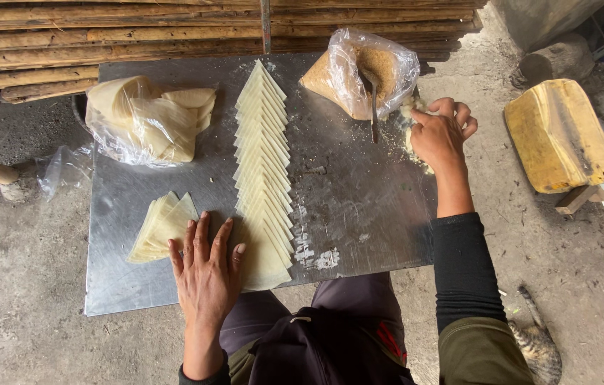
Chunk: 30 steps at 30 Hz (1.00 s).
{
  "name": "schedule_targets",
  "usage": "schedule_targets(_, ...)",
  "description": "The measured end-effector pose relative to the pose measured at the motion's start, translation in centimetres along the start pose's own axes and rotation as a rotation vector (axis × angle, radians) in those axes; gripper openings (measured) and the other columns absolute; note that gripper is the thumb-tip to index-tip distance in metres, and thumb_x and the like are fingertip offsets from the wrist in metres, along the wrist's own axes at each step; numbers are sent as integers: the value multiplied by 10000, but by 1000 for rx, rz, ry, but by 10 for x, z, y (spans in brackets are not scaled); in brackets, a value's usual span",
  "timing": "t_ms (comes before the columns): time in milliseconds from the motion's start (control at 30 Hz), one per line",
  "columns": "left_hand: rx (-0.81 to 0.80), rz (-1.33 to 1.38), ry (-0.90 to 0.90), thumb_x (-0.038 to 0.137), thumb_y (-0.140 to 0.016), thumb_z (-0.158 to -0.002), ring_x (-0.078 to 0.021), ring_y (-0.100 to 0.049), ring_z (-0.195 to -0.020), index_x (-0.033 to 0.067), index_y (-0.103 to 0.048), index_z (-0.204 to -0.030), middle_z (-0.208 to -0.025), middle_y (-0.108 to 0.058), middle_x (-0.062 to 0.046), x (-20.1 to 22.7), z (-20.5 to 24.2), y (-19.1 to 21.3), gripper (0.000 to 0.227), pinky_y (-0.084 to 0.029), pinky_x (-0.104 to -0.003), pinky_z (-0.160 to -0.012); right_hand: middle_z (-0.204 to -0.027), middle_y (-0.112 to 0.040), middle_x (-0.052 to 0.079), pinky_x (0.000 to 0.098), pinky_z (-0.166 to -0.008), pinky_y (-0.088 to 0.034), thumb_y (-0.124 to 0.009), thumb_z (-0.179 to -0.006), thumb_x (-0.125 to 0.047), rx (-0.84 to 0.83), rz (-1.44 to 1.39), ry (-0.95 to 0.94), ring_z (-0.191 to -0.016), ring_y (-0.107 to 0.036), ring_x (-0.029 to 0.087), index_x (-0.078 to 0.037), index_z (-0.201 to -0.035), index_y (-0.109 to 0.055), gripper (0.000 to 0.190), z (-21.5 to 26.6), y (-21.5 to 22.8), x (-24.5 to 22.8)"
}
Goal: The person folds thin, triangular sheets of dough into cone shapes on a metal table. They repeatedly pick up a sheet, fold it, and place it into a growing stack. A cat is briefly petted during the process.
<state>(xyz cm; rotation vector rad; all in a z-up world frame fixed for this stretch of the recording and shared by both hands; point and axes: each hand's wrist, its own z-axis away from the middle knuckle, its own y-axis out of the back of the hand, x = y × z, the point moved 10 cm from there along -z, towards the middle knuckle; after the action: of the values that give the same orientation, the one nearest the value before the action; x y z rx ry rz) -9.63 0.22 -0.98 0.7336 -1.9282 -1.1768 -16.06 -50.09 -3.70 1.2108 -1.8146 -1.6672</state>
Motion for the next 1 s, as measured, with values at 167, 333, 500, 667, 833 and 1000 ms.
schedule_targets(167, -2, -19, -2, 530, -459, -1017, -312, -375, -1488, 245, -604, -1405, -1566, -471, -103, 0, -1, -2, 503, -141, -553, -1261, -1355, -494, 61, 535, -1130, -113, -644, -931, -96, 10, -6, 4, -1389, -251, 307, -187, -1094, -827, 262, 0, 4, -1)
schedule_targets(333, 2, 14, 7, 521, -471, -1018, -313, -378, -1491, 238, -608, -1409, -1572, -469, -101, 0, -1, 1, 502, -149, -551, -1262, -1519, -415, 107, 543, -1154, -118, -671, -957, -57, 198, 12, 90, -1447, -205, 338, -225, -1250, -790, 358, 7, 19, -11)
schedule_targets(500, -10, -2, 6, 509, -481, -1016, -318, -376, -1488, 233, -607, -1413, -1570, -468, -111, 1, -2, 2, 499, -145, -554, -1255, -1537, -373, 149, 568, -1129, -122, -680, -931, -52, 134, 77, 63, -1441, -189, 371, -195, -1338, -733, 435, -1, 1, -6)
schedule_targets(667, -14, 4, 7, 499, -480, -1023, -321, -379, -1490, 233, -606, -1413, -1572, -469, -109, 2, -2, 2, 489, -147, -557, -1257, -1426, -417, 152, 629, -1136, -38, -660, -862, 21, 62, 88, 37, -1424, -205, 391, -203, -1284, -755, 488, -8, -8, -11)
schedule_targets(833, -8, -2, 10, 502, -471, -1032, -319, -382, -1492, 232, -603, -1414, -1572, -473, -107, 3, -2, 3, 487, -151, -552, -1261, -1356, -502, 87, 655, -1172, 19, -638, -840, 83, 56, 59, 28, -1412, -283, 349, -165, -1112, -819, 410, -6, -2, -6)
schedule_targets(1000, -3, 2, 4, 510, -457, -1036, -317, -381, -1490, 233, -608, -1414, -1570, -474, -109, 2, -1, 3, 492, -149, -544, -1261, -1273, -554, 45, 623, -1187, -27, -660, -871, 75, 111, 25, 102, -1359, -336, 319, -166, -1034, -830, 337, -1, 7, -13)
